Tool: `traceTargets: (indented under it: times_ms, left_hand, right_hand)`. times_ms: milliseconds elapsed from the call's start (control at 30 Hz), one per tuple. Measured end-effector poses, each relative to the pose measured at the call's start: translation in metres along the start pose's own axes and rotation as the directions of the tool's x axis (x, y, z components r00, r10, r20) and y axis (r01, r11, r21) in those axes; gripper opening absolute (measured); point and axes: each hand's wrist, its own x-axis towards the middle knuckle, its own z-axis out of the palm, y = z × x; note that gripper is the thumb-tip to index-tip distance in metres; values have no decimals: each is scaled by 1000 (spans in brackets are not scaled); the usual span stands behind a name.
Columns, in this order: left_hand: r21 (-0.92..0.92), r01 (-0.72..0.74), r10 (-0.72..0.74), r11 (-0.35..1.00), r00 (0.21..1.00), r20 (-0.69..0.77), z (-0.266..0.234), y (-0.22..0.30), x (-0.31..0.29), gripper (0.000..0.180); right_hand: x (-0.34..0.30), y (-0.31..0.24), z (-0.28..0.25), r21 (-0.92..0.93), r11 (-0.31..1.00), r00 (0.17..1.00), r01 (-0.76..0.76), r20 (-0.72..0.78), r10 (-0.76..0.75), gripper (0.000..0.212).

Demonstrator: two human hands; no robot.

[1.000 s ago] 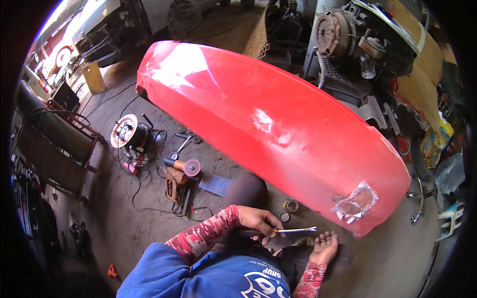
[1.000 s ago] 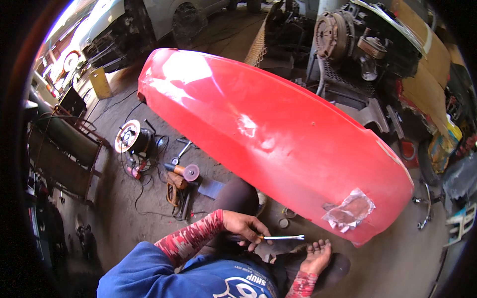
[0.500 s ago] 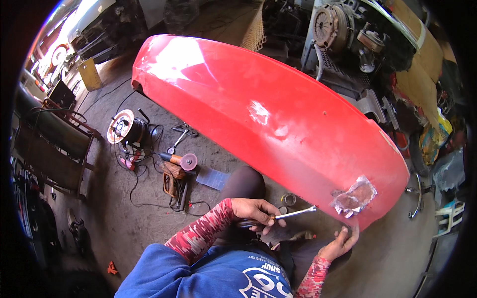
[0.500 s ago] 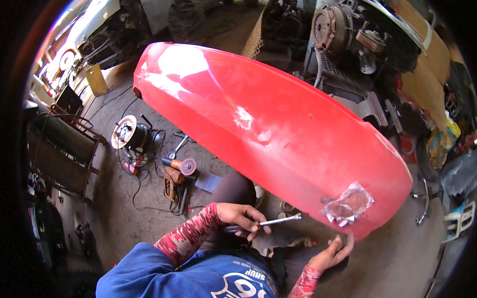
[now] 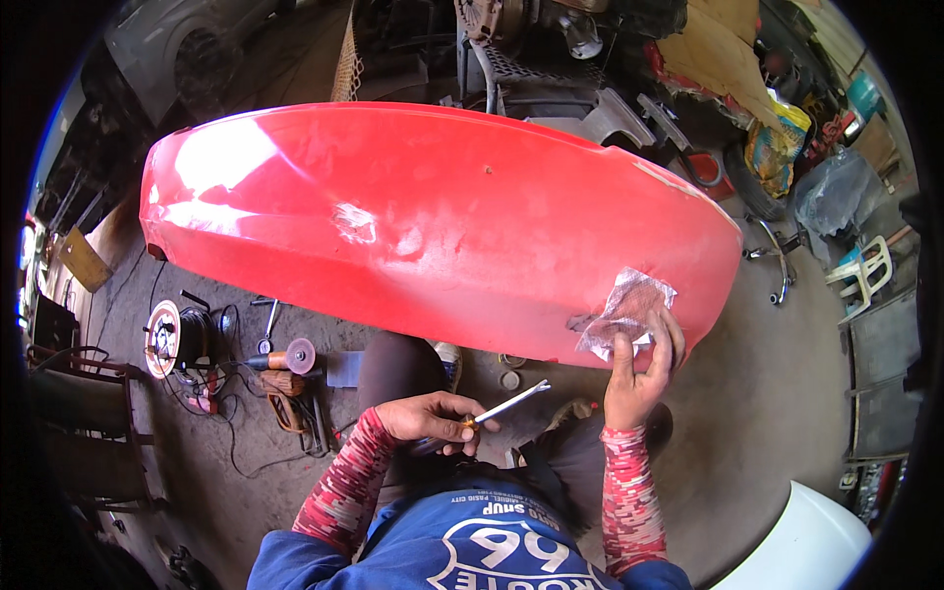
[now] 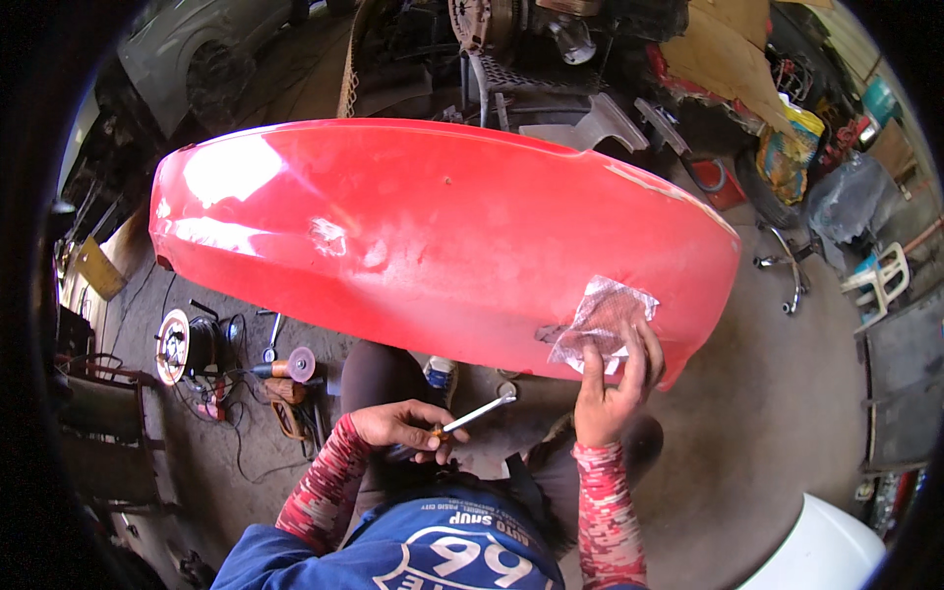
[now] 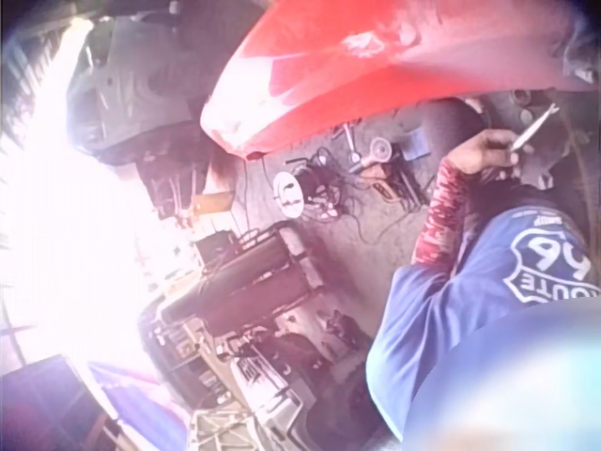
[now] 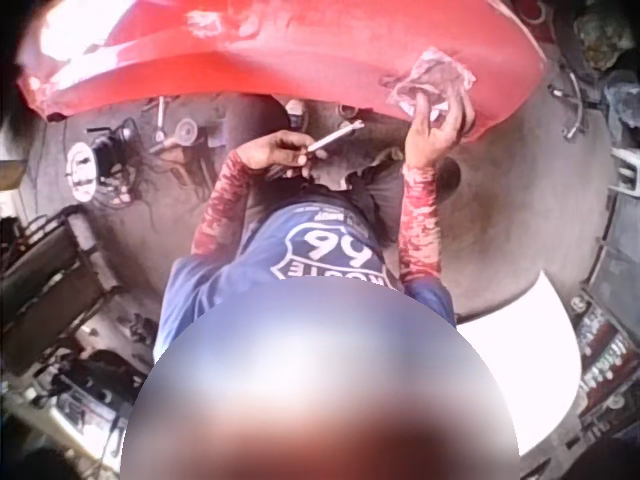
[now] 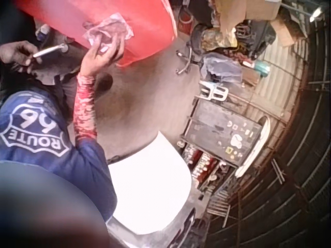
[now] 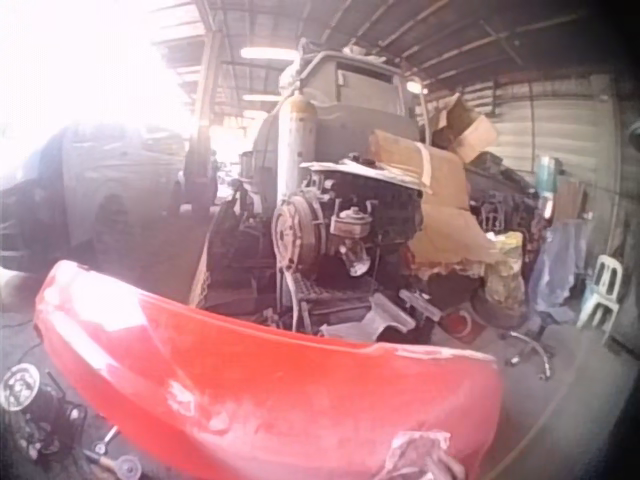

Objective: The person uses a scraper to remove paint and residue from a red car fender. They scrape multiple areas, occasionally wiping the surface with a cloth, and reposition the fender to access different sections.

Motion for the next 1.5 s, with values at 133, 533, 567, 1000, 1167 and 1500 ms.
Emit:
traceTargets:
  times_ms: [133, 533, 567, 1000, 1167, 1500]
  left_hand:
    - [36, 10, -10, 999, 1000, -10, 0, 0, 1, 38]
    - [18, -5, 5, 1000, 1000, 2, -1, -5, 2, 38]
    - [9, -30, 30, 1000, 1000, 11, -1, -5, 2, 39]
    - [-66, -89, 89, 994, 996, -3, 6, 2, -4, 42]
    - [-251, -295, 276, 922, 955, -108, 19, 22, -19, 49]
    - [-35, -374, 354, 927, 900, -253, 20, 38, -29, 48]
  right_hand:
    - [55, -29, 18, 103, 971, 967, 216, 113, -227, 31]
    - [127, -94, 119, -23, 873, 776, 488, 470, -421, 46]
    - [126, -94, 119, -46, 876, 779, 480, 482, -401, 46]
    - [135, -84, 119, 117, 902, 781, 416, 462, -421, 50]
    - [138, -81, 116, 194, 911, 765, 363, 495, -411, 59]
    - [135, -88, 116, 9, 861, 702, 509, 575, -420, 44]
